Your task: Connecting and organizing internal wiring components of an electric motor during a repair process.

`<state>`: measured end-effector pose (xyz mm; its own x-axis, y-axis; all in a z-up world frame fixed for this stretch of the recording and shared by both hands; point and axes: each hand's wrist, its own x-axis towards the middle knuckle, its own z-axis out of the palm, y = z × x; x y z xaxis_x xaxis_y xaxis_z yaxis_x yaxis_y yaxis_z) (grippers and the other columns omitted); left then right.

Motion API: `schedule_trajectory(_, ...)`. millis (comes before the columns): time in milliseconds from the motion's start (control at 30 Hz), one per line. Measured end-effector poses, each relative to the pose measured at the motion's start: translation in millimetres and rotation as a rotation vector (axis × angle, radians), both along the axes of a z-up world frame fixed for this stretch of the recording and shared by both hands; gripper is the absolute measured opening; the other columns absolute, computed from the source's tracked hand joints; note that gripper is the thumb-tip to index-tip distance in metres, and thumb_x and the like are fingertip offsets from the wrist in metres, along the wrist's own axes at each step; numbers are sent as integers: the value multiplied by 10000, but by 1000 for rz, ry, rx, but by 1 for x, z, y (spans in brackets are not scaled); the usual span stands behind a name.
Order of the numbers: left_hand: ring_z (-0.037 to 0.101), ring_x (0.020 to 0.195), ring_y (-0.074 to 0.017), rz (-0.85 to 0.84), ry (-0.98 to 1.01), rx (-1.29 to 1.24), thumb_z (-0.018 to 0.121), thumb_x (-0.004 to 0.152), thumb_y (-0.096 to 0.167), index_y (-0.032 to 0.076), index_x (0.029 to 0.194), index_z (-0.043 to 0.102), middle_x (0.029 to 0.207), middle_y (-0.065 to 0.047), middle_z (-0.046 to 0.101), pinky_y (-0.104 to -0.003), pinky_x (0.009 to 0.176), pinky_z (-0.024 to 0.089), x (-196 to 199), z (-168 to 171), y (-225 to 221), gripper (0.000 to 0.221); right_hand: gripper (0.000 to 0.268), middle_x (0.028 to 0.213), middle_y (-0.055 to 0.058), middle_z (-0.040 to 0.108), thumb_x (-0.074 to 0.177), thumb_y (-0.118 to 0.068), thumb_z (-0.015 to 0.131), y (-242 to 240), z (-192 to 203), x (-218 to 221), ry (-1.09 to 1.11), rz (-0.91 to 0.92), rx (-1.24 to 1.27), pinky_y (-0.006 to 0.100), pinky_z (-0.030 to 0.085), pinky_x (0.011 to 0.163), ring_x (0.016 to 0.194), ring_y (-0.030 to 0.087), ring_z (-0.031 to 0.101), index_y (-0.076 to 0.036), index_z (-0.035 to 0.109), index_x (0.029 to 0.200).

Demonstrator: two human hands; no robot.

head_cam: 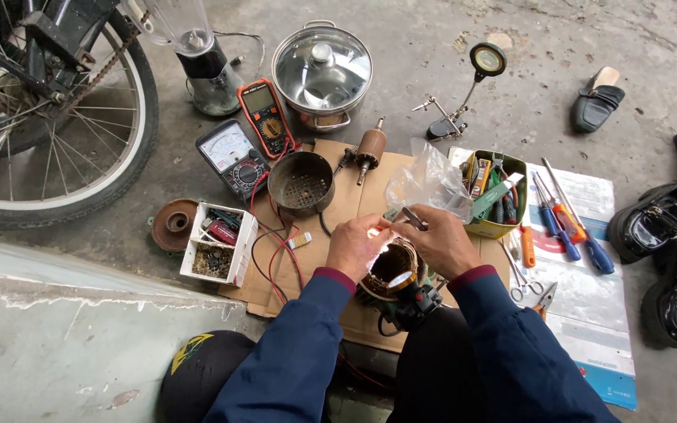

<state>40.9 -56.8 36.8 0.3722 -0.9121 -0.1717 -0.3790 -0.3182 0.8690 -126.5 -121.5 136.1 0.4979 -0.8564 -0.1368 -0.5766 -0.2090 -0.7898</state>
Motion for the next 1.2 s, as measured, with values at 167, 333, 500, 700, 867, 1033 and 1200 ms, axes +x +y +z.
schedule_trajectory(167, 824, 1061, -310, 26, 31, -40, 847, 940, 327, 283, 1084, 881, 1036, -37, 872, -439, 920, 691, -3, 23, 8, 154, 218, 908, 147, 802, 941, -319, 857, -12, -21, 1, 78, -49, -16, 485, 594, 866, 924, 315, 755, -177, 877, 1105)
schedule_trajectory(333, 819, 1108, -263, 61, 56, 29, 864, 917, 396, 329, 1102, 877, 1083, 1, 874, -402, 967, 677, -6, 25, 14, 198, 224, 954, 173, 817, 954, -334, 830, -22, -36, 2, 124, -73, -14, 512, 596, 874, 975, 368, 775, -186, 871, 1116)
schedule_trajectory(500, 833, 1023, -237, 147, 232, 43, 850, 946, 343, 271, 1124, 874, 1091, -40, 867, -368, 912, 690, -7, 11, 15, 193, 196, 982, 189, 815, 1000, -299, 794, -24, -44, 5, 129, -81, 47, 494, 587, 908, 969, 358, 754, -163, 880, 1112)
schedule_trajectory(700, 843, 895, -198, 227, 309, 119, 846, 955, 327, 246, 1106, 879, 1016, -77, 870, -302, 779, 714, -11, 19, 21, 174, 201, 999, 221, 823, 997, -307, 796, -22, -40, 9, 142, -60, 85, 522, 586, 917, 1010, 416, 767, -146, 881, 1084)
schedule_trajectory(867, 844, 893, -264, 240, 261, 121, 853, 935, 277, 201, 1081, 888, 988, -140, 862, -349, 758, 721, -14, 20, 22, 169, 246, 1022, 247, 814, 1060, -291, 717, -16, -38, 8, 153, -56, 111, 505, 594, 927, 980, 393, 758, -102, 864, 1119)
schedule_trajectory(1033, 824, 1054, -350, 151, 48, 203, 804, 955, 360, 278, 1050, 891, 1014, -114, 869, -463, 904, 691, -20, 29, 27, 152, 352, 948, 217, 791, 1168, -323, 604, -10, -13, -8, 82, -166, 140, 426, 598, 837, 837, 312, 725, -59, 837, 1171)
schedule_trajectory(1200, 800, 1121, -389, 51, -79, 251, 681, 1003, 407, 233, 1081, 844, 1068, -128, 864, -522, 996, 644, -24, 34, 28, 251, 633, 996, 276, 765, 1252, -498, 420, 0, 26, -46, -32, -293, -18, 587, 482, 1074, 1031, 420, 720, -49, 834, 1087)
